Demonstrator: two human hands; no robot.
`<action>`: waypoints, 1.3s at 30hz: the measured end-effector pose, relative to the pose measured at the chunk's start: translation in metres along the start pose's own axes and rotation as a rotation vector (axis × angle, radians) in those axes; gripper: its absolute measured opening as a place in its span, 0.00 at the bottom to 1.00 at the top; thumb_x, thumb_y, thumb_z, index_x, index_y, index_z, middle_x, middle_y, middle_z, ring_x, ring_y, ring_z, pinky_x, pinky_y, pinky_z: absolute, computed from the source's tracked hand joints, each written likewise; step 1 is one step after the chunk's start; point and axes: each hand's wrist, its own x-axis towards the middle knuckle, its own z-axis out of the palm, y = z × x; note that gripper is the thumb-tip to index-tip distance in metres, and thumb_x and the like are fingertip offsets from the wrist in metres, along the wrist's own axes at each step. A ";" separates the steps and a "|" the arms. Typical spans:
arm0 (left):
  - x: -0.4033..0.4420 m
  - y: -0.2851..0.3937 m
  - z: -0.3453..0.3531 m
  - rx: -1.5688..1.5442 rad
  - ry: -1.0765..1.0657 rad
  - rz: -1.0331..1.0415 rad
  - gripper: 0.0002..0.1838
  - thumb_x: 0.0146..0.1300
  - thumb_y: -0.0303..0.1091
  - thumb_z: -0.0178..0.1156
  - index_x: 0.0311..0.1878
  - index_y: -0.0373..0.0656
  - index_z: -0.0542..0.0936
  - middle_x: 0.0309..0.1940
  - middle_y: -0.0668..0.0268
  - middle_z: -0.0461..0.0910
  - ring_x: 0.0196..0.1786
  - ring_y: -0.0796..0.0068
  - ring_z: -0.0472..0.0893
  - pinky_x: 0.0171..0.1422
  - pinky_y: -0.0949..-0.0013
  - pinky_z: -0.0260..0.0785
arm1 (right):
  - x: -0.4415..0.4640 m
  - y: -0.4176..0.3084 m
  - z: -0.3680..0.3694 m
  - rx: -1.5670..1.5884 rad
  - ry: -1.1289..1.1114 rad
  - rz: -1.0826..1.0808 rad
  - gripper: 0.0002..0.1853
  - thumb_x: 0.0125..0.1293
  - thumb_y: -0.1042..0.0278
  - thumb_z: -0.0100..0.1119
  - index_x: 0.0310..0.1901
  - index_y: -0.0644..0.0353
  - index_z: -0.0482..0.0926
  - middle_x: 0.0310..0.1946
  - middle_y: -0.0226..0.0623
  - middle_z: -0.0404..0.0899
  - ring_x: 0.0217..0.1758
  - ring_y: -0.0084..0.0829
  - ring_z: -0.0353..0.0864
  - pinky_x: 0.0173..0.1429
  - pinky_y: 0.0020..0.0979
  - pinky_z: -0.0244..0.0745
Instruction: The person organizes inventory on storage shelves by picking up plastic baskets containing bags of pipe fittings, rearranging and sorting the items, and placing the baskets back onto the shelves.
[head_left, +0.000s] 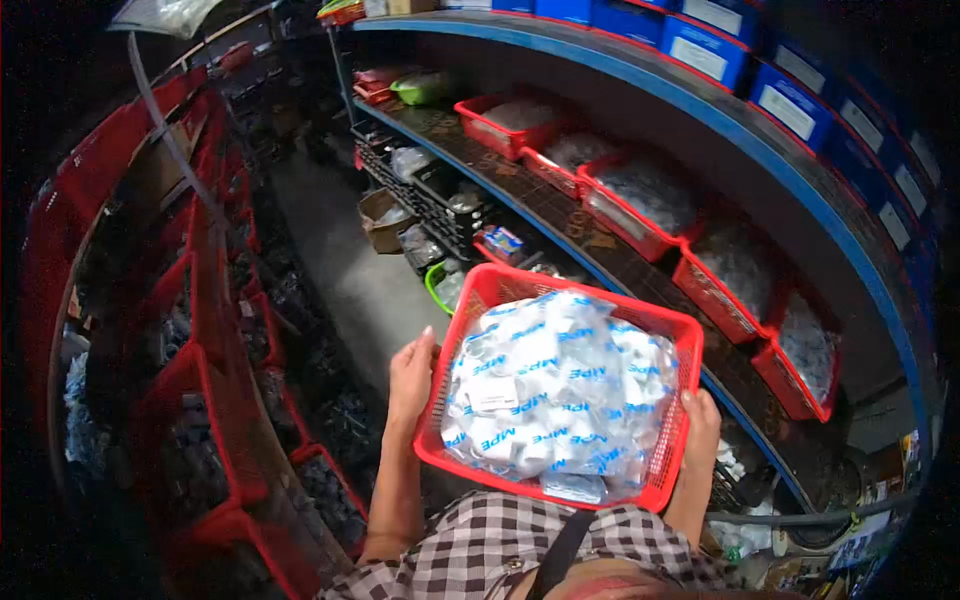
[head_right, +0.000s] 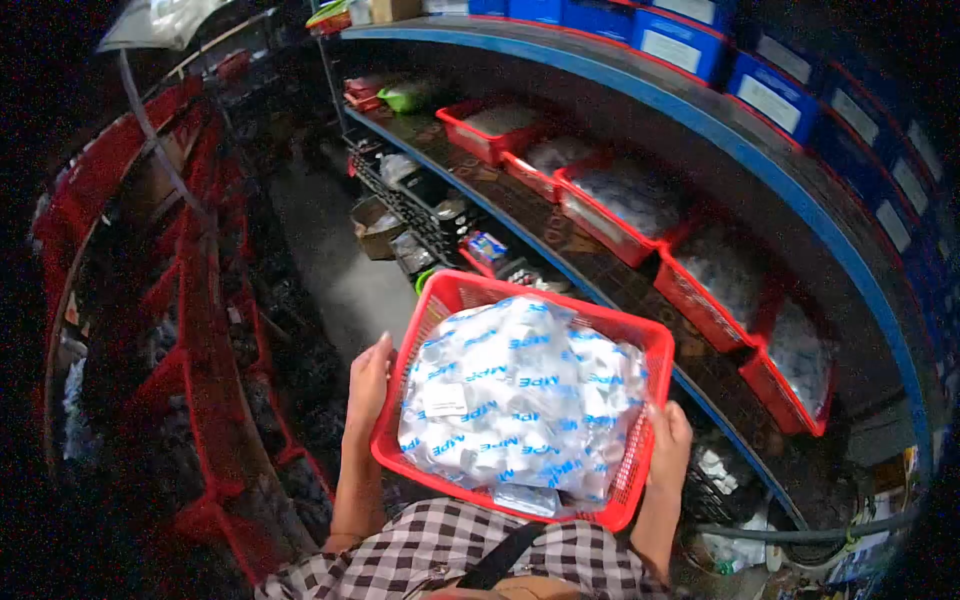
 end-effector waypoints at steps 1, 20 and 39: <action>0.008 -0.002 -0.023 0.008 0.033 -0.021 0.22 0.68 0.47 0.50 0.25 0.39 0.75 0.19 0.78 0.66 0.23 0.87 0.62 0.27 0.77 0.55 | 0.009 -0.002 0.027 0.010 -0.058 0.016 0.10 0.65 0.70 0.53 0.26 0.55 0.69 0.21 0.20 0.67 0.23 0.12 0.64 0.27 0.18 0.60; 0.271 -0.060 -0.194 -0.210 0.258 0.049 0.21 0.69 0.43 0.46 0.35 0.32 0.78 0.30 0.70 0.75 0.33 0.82 0.70 0.39 0.74 0.64 | 0.264 0.061 0.401 -0.073 -0.542 -0.008 0.10 0.61 0.66 0.58 0.24 0.56 0.70 0.18 0.23 0.69 0.18 0.15 0.66 0.23 0.20 0.63; 0.576 -0.022 -0.256 -0.606 0.243 0.155 0.20 0.68 0.44 0.47 0.48 0.35 0.76 0.41 0.65 0.77 0.44 0.76 0.75 0.52 0.73 0.65 | 0.527 0.053 0.721 -0.444 -0.703 -0.208 0.12 0.51 0.60 0.62 0.26 0.60 0.74 0.21 0.30 0.74 0.24 0.22 0.71 0.27 0.29 0.68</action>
